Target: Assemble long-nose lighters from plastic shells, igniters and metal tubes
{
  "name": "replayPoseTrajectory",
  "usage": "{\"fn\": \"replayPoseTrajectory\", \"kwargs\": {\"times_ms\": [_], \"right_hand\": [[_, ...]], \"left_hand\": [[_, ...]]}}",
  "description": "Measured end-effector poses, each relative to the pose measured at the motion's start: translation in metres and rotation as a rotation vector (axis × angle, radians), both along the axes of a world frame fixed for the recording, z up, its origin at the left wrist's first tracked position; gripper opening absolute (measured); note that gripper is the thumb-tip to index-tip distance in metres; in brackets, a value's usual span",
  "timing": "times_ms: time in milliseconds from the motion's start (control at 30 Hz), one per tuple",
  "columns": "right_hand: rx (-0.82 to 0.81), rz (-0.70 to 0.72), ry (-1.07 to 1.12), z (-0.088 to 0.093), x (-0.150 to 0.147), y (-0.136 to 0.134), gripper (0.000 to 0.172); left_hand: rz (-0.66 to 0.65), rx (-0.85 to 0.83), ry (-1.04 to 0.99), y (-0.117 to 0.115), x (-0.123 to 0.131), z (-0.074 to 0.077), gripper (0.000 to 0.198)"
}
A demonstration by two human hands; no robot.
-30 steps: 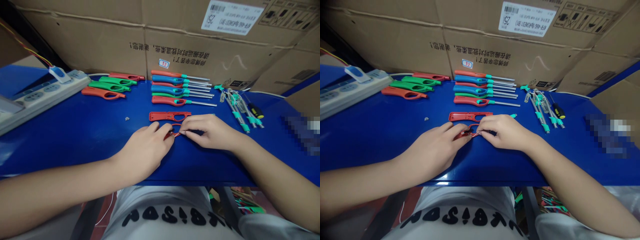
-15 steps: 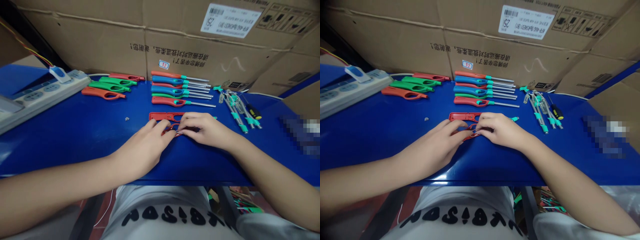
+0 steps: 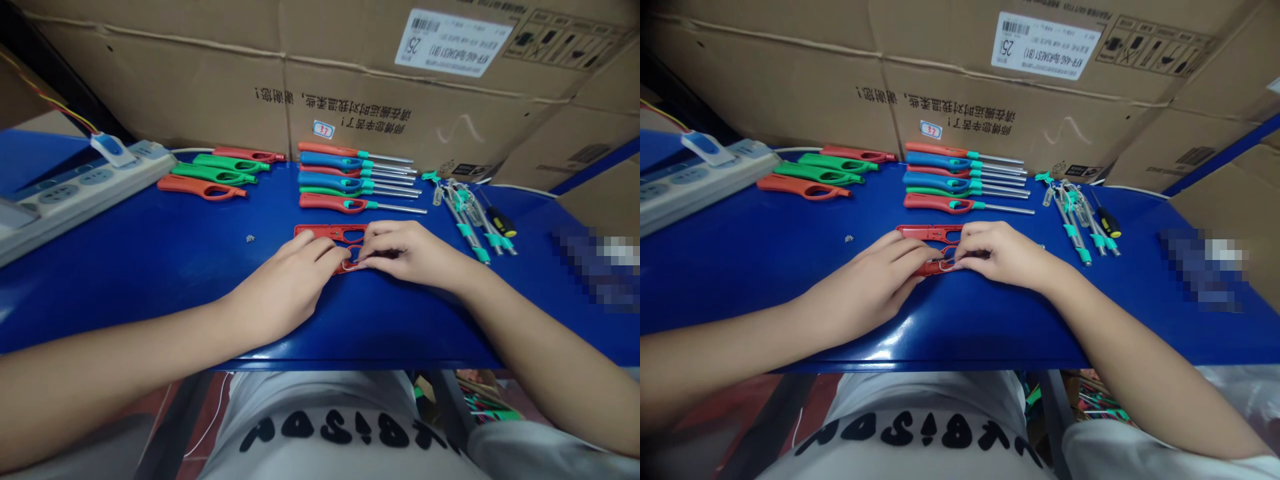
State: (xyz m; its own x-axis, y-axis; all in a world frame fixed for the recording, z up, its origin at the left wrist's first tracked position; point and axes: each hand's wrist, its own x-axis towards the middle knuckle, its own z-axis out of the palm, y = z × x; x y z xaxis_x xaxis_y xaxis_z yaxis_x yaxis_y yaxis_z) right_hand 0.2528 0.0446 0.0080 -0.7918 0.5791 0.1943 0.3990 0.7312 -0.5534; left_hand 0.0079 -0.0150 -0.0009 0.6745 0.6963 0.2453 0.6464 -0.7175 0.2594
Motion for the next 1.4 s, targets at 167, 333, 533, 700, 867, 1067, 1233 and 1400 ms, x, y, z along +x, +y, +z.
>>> {"fn": "replayPoseTrajectory", "kwargs": {"times_ms": [167, 333, 533, 700, 867, 1067, 1233, 1400], "right_hand": [[0.078, -0.017, -0.068, 0.0024, -0.0012, -0.0017, 0.013], [0.117, -0.020, -0.111, 0.0032, -0.0013, -0.0018, 0.014], [0.156, -0.028, -0.166, 0.0034, -0.0020, -0.0025, 0.016], [0.237, -0.078, -0.250, 0.0034, -0.0063, -0.0060, 0.018], [0.172, -0.040, -0.205, 0.0043, -0.0062, -0.0044, 0.020], [0.073, 0.011, -0.121, 0.0085, -0.0018, -0.0014, 0.020], [0.101, -0.006, -0.148, 0.0060, -0.0042, -0.0019, 0.020], [0.110, -0.058, -0.149, 0.0022, -0.0069, -0.0018, 0.022]], "left_hand": [[-0.007, 0.005, 0.000, -0.0001, 0.0012, -0.0009, 0.037], [-0.011, 0.014, 0.015, -0.0001, 0.0012, -0.0020, 0.039], [-0.015, 0.021, 0.031, 0.0002, 0.0014, -0.0021, 0.042], [-0.029, 0.047, 0.067, 0.0004, 0.0007, -0.0016, 0.041], [-0.024, 0.056, 0.085, 0.0010, 0.0004, -0.0015, 0.043], [-0.030, 0.064, 0.104, 0.0014, 0.0000, -0.0013, 0.042], [-0.028, 0.069, 0.107, 0.0015, 0.0008, -0.0011, 0.040], [-0.028, 0.065, 0.100, 0.0021, 0.0007, -0.0014, 0.040]]}}
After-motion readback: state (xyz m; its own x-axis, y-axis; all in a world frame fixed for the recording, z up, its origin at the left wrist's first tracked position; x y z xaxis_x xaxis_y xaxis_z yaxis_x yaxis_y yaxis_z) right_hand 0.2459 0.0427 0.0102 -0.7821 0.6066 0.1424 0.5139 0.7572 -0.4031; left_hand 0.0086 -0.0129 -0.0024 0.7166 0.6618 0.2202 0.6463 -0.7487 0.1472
